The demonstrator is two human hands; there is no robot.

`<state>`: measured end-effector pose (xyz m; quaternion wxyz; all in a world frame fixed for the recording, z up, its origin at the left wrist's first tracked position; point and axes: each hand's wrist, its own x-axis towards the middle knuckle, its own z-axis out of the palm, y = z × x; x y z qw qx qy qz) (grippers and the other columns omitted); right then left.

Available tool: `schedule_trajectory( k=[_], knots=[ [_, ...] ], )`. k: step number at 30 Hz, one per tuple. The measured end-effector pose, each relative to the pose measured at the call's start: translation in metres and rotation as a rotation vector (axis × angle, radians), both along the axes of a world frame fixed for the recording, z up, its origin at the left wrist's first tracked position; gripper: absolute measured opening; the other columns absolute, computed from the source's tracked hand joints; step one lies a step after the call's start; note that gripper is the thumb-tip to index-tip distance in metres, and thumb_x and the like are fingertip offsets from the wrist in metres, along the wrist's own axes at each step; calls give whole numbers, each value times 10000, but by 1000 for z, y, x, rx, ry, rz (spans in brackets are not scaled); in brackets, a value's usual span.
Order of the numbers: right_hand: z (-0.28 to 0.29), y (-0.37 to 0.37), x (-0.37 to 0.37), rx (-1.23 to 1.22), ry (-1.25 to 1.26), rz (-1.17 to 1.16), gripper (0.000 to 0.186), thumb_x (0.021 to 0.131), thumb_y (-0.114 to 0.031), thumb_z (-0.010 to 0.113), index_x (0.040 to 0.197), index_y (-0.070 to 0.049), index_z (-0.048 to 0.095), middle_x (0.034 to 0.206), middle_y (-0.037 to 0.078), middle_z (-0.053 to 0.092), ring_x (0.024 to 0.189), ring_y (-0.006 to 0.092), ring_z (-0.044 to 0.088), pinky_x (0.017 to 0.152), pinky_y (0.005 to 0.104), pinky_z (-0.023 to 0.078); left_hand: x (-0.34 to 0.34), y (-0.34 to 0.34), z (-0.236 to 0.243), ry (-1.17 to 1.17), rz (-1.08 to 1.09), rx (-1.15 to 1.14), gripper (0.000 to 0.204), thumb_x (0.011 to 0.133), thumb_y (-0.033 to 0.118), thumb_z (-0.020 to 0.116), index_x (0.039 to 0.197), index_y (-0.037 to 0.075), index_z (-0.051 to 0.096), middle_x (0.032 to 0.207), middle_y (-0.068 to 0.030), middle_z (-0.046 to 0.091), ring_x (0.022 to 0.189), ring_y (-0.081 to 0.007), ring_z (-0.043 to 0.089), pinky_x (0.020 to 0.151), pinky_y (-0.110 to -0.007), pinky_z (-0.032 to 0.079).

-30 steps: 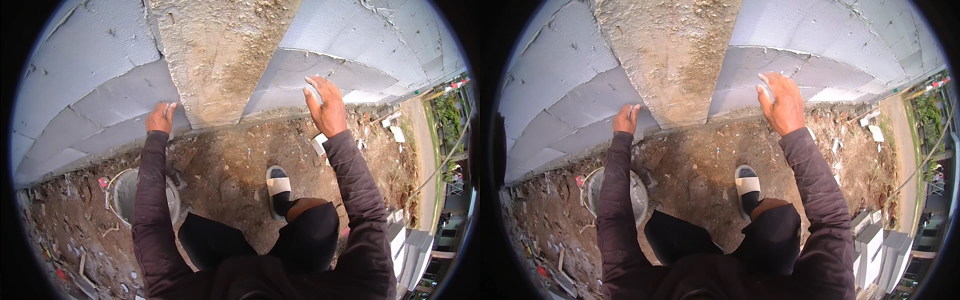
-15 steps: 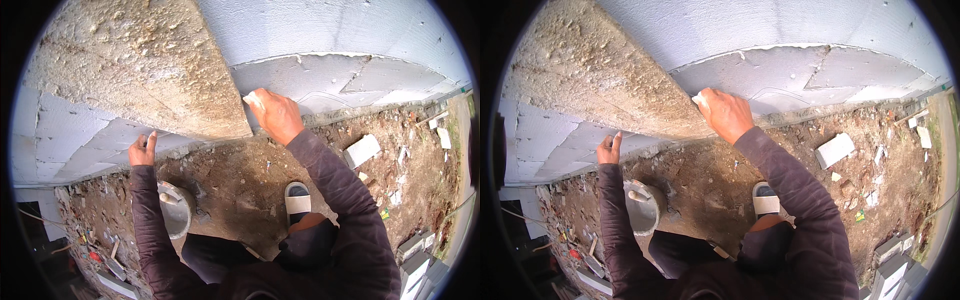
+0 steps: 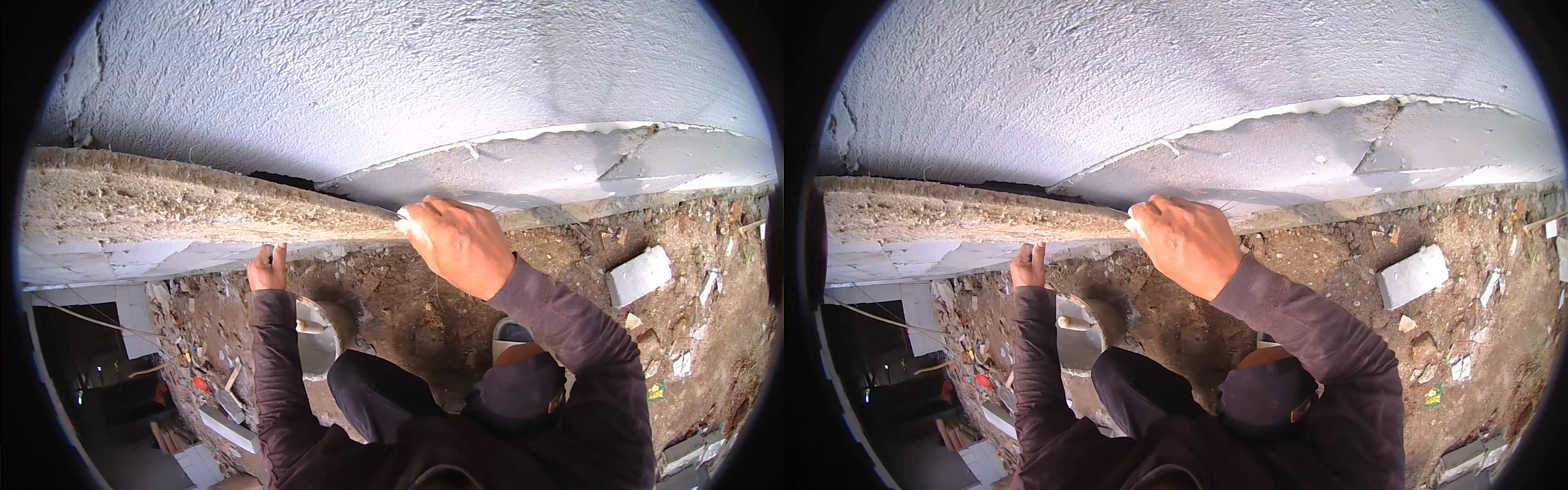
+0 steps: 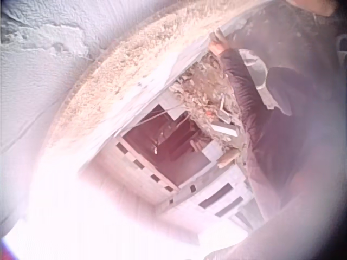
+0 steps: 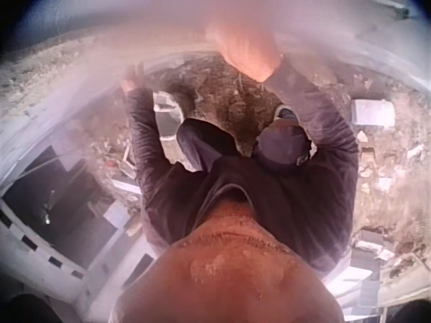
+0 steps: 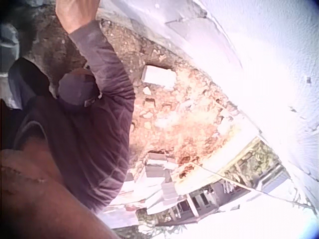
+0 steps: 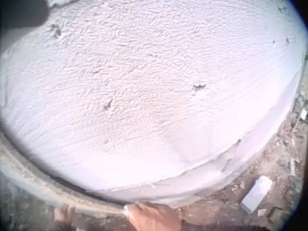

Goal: The person positions a long rectangular tile against a curved wall, adjusts its alignment, and secures it with mortar. They then retrieve a smaller tile, place it on the ground, and use a hammer to break it into pieces.

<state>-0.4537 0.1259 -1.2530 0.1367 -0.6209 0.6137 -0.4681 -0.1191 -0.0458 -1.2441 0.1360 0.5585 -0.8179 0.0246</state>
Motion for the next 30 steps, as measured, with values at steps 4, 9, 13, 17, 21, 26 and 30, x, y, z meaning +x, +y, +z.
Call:
schedule_trajectory(
  k=[4,9,13,17,21,26,30],
  knots=[
    [-4,19,-14,-422,-146,-8,374,743,-140,654,1089,-45,549,986,88,542,849,252,561,731,344,481,-2,-10,-4,220,36,133,245,819,190,614,700,4,510,617,-27,536,563,-94,449,532,-246,381],
    [-29,30,-19,-96,-286,141,443,802,-251,601,1153,-3,493,1047,163,534,962,309,540,808,384,453,-40,8,-4,362,38,191,148,806,131,593,787,-9,549,668,-44,579,604,-98,512,549,-242,410],
    [-75,16,-30,61,-305,165,510,823,-261,564,1233,-1,407,1114,172,492,1034,321,494,857,393,427,-54,18,7,469,37,313,79,771,69,583,786,-8,571,697,-31,595,615,-90,505,576,-247,407],
    [-89,14,-33,71,-255,177,526,821,-285,554,1230,9,402,1118,170,475,1034,320,486,862,402,425,-70,22,13,406,21,340,109,753,79,555,730,-14,608,647,-27,594,583,-85,502,545,-241,395],
    [-94,11,-43,135,-310,259,511,812,-303,552,1197,9,429,1125,161,464,1041,318,487,869,394,422,-84,25,10,378,23,326,165,739,99,541,687,-23,638,609,-31,598,553,-86,501,521,-243,389],
    [-102,4,-58,124,-360,291,396,818,-251,541,1110,14,500,1083,184,557,1001,319,533,850,393,435,-104,27,14,208,105,312,200,689,147,584,658,-48,619,547,-50,571,528,-100,495,502,-279,393],
    [-100,2,-61,47,-388,256,360,820,-254,546,1078,-4,524,1072,155,556,961,320,551,826,385,447,-93,12,20,97,170,388,168,715,115,586,733,-38,654,645,-59,634,602,-116,558,568,-273,433]
  ],
)
